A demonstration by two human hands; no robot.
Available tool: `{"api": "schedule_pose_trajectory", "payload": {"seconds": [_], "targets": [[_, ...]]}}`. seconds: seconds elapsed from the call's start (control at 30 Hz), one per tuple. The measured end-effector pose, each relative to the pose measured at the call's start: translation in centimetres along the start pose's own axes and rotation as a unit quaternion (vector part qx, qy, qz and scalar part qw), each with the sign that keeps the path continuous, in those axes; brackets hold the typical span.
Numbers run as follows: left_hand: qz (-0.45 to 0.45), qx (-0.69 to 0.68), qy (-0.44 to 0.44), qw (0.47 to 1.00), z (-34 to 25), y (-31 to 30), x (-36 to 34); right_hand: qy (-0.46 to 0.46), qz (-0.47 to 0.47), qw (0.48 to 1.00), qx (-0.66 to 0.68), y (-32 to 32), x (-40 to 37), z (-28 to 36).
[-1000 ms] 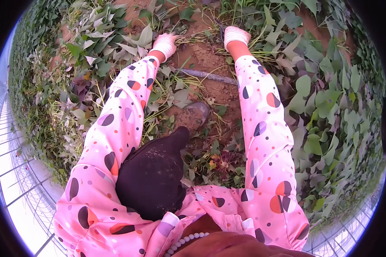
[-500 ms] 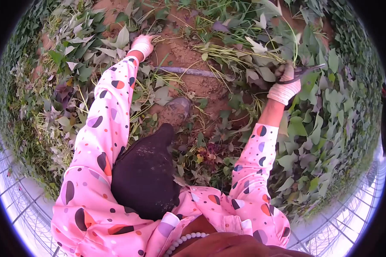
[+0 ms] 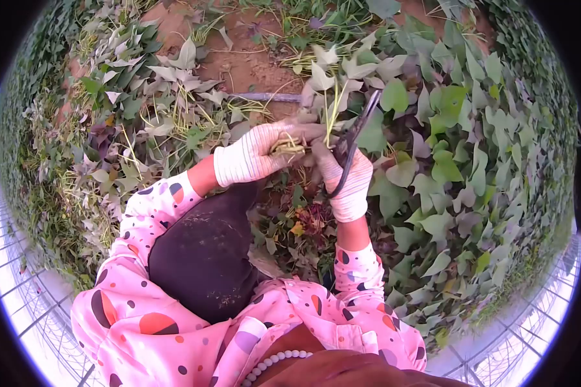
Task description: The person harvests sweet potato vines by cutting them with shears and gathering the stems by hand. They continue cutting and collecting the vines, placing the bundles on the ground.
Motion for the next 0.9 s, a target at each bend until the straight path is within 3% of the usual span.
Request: {"api": "schedule_pose_trajectory", "payload": {"seconds": [0.03,0.07,0.1,0.17,0.2,0.23,0.3,0.37,0.43,0.5,0.53,0.57,0.63,0.7,0.77,0.8,0.9], "targets": [[-0.012,-0.114,-0.074,0.991,2.1,1.1,-1.3,-0.035,-0.022,0.998,-0.039,1.0,0.4,-0.4],[-0.04,-0.221,-0.149,0.963,4.2,2.2,-2.8,0.006,0.022,1.0,-0.005,1.8,1.3,-1.8],[-0.054,-0.213,-0.177,0.959,5.0,1.7,-3.2,0.048,0.066,0.996,0.029,2.6,2.3,-3.1],[0.107,-0.1,-0.378,0.914,7.1,0.2,-5.9,0.128,0.115,0.985,0.025,3.4,4.0,-5.7],[0.122,-0.018,-0.352,0.928,8.5,-0.6,-6.6,0.174,0.108,0.978,0.041,3.0,6.4,-9.8],[0.151,0.031,-0.36,0.92,9.7,-0.9,-7.4,0.156,0.097,0.983,0.019,2.9,8.2,-11.1],[0.091,-0.079,-0.394,0.911,10.1,-1.0,-8.0,0.218,0.094,0.97,0.048,2.8,11.2,-13.0],[0.089,-0.051,-0.405,0.909,10.4,-1.0,-7.7,0.248,0.052,0.957,0.141,2.5,15.6,-13.9],[0.085,-0.021,-0.412,0.907,10.9,-1.2,-7.4,0.212,-0.006,0.963,0.168,3.6,20.2,-12.6],[0.045,0.0,-0.42,0.907,12.6,-1.7,-7.8,0.093,0.005,0.993,0.07,7.3,23.1,-9.9],[0.025,0.016,-0.421,0.907,14.1,-1.9,-8.4,0.005,0.011,0.98,-0.196,9.7,24.4,-7.7],[0.025,0.017,-0.422,0.906,14.2,-1.9,-8.2,-0.082,0.016,0.89,-0.448,12.4,24.8,-6.2],[0.031,0.025,-0.47,0.882,14.8,-1.8,-8.5,-0.034,0.151,0.814,-0.56,16.7,22.9,-6.5],[0.03,0.012,-0.489,0.871,15.6,-1.8,-9.2,-0.019,0.222,0.75,-0.623,18.0,21.7,-8.8],[0.02,0.077,-0.379,0.922,16.5,-2.3,-8.9,-0.004,0.229,0.746,-0.625,17.1,20.5,-10.3],[0.03,0.046,-0.423,0.905,16.3,-2.3,-9.2,-0.011,0.189,0.786,-0.588,16.0,20.1,-10.1],[0.027,0.032,-0.419,0.907,16.2,-2.3,-9.3,-0.035,0.104,0.888,-0.446,10.7,18.0,-8.9]]}}
Point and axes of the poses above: each hand's wrist, its own x-axis towards the middle knuckle, its own y-axis out of the palm, z = x × y, the point moved 8 cm from there along x, towards the middle knuckle, and after that the axes turned 10 degrees about y, right-handed, at the moved point
